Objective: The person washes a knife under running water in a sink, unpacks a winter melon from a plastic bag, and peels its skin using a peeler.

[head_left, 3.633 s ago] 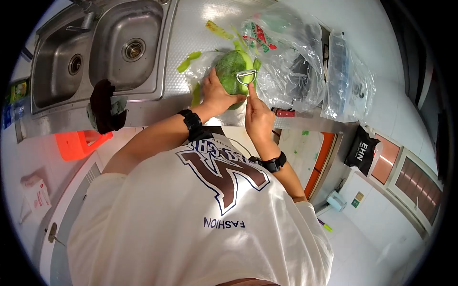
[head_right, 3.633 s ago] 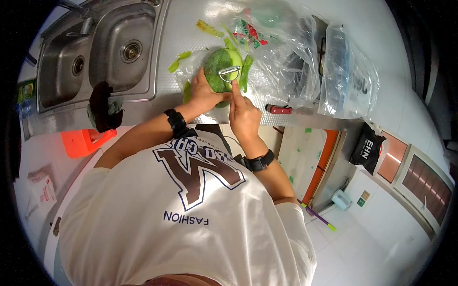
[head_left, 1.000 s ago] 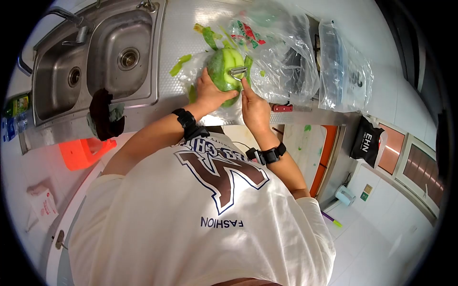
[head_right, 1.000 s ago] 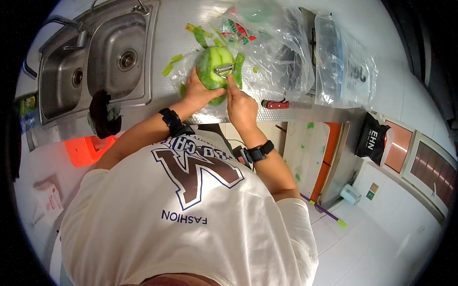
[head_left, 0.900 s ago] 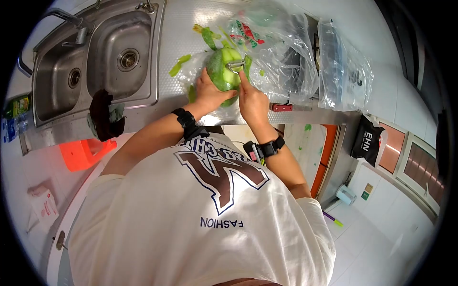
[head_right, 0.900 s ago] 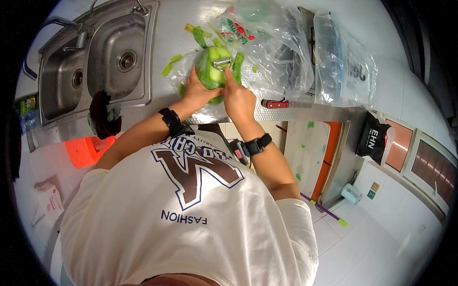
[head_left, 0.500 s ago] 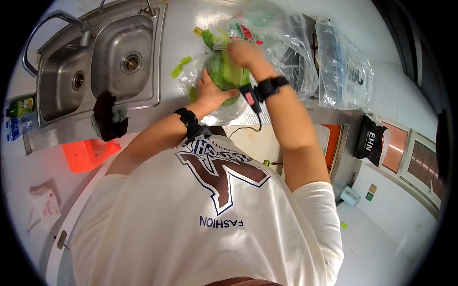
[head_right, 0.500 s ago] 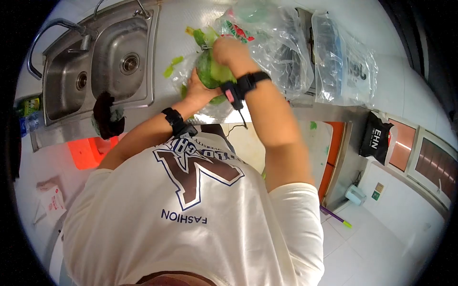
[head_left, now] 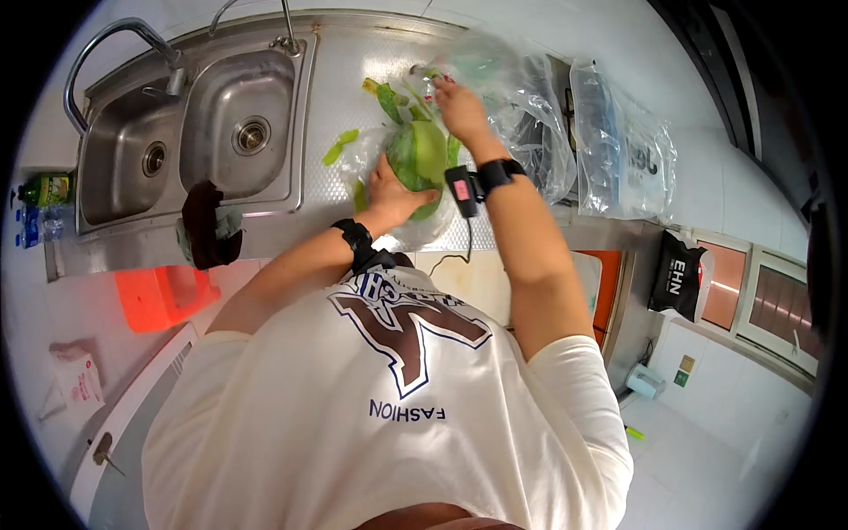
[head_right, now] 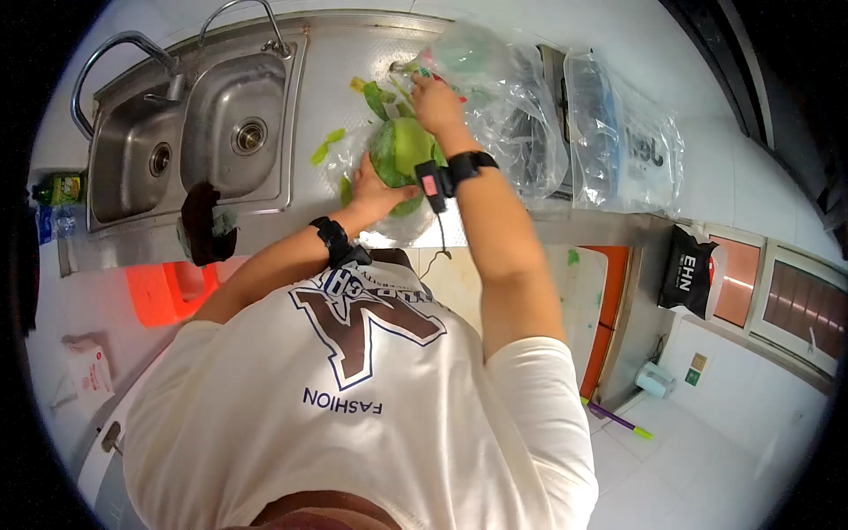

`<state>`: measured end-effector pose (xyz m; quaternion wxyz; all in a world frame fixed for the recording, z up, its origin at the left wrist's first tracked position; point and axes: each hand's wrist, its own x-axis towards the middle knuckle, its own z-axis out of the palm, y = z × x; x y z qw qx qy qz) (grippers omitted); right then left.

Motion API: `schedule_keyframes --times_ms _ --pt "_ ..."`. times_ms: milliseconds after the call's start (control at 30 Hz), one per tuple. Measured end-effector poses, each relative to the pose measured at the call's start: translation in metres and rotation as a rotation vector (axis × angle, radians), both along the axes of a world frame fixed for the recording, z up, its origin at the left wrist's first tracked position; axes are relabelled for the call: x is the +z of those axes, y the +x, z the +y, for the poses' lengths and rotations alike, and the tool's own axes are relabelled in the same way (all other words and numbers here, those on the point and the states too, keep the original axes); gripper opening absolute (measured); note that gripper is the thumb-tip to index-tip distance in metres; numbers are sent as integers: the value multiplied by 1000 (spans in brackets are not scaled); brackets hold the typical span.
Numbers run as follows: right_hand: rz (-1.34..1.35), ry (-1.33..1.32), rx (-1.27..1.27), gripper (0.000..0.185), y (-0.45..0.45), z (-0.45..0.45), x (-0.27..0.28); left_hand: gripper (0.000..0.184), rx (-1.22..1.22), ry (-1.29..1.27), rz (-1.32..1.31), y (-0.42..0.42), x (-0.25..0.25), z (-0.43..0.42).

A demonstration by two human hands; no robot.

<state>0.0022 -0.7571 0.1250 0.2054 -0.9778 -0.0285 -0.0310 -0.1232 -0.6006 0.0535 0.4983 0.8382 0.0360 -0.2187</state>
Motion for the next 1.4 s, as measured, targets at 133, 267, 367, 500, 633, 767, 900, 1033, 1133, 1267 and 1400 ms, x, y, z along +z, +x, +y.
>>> schedule_keyframes --times_ms 133,267,367,500,633,767,900,1033,1133,1267,1400 --pt "18 310 -105 40 -44 -30 10 136 -18 29 51 1 11 3" --pt "326 407 -252 36 -110 -35 11 137 -13 12 57 1 -2 3" --pt "435 647 -351 29 -143 -36 -13 133 -18 -26 23 7 -15 6" --pt "335 936 -464 25 -162 -31 -51 95 -68 103 37 12 -10 23" --pt "344 938 -518 24 -163 -30 -51 49 -34 248 -242 13 34 48" --pt "488 973 -507 21 -161 -33 -35 45 -65 -309 193 22 40 49" --pt "380 1073 -525 22 -161 -30 -44 55 34 -422 326 21 32 32" --pt "497 1087 -539 20 -153 -39 -63 60 -59 -491 519 33 19 26" --pt "488 1200 -586 20 -150 -30 -60 62 -98 -560 565 36 1 24" --pt "431 1248 -512 21 -149 -28 -48 64 -38 -476 482 29 18 22" --pt "441 1257 -427 21 -142 -18 -32 63 -19 -415 400 24 43 33"
